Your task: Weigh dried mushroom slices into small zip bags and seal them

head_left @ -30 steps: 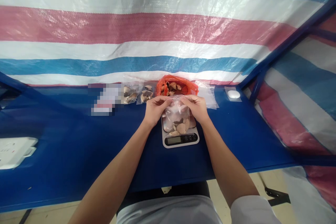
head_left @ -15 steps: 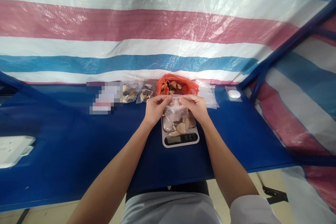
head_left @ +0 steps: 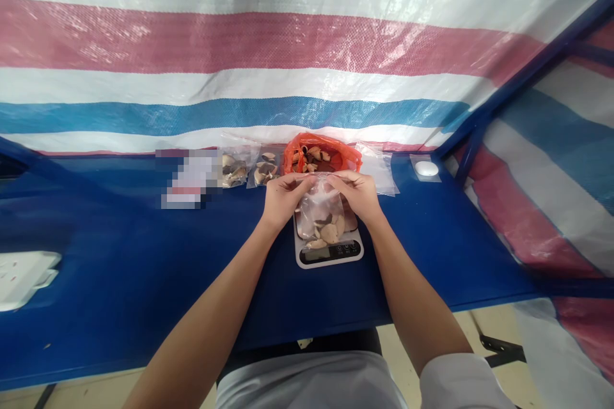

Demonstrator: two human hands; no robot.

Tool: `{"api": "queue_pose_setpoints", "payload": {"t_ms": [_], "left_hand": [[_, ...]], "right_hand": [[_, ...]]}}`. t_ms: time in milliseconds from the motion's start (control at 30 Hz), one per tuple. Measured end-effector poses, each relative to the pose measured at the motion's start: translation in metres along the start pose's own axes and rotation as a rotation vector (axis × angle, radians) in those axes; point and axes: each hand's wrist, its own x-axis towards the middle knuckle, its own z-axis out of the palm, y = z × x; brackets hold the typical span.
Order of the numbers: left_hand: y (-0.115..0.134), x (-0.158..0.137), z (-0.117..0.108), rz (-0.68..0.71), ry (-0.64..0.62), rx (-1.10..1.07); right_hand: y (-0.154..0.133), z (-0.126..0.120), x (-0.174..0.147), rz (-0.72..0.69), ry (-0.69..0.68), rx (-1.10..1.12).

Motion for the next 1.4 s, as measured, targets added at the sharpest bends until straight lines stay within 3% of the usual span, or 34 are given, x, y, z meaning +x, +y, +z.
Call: {"api": "queue_pose_setpoints", "payload": {"t_ms": [533,900,1133,1400], "left_hand": [[-0.0047,0.0022,-0.0034,0.043,-0.028,0.018],[-0.0024,0.0004,-0.0006,0.008,-0.031,0.023],[-0.0033,0.0015,-0.001,0.019,-0.009,0.016],[0.0014,0.0005,-0.0008,-0.006,-0.012,0.022]], "right_hand": [[0.0015,0.0,-0.0013,-0.002,0.014,-0.026],[0.0036,0.0024,-0.0019,-0.081,0.022,-0.059],[0.0037,0.0003,-0.0017,0.003,0.032,-0.007],[0.004,0.0014,-0.0018,-0.069,0.002,-0.047]]}}
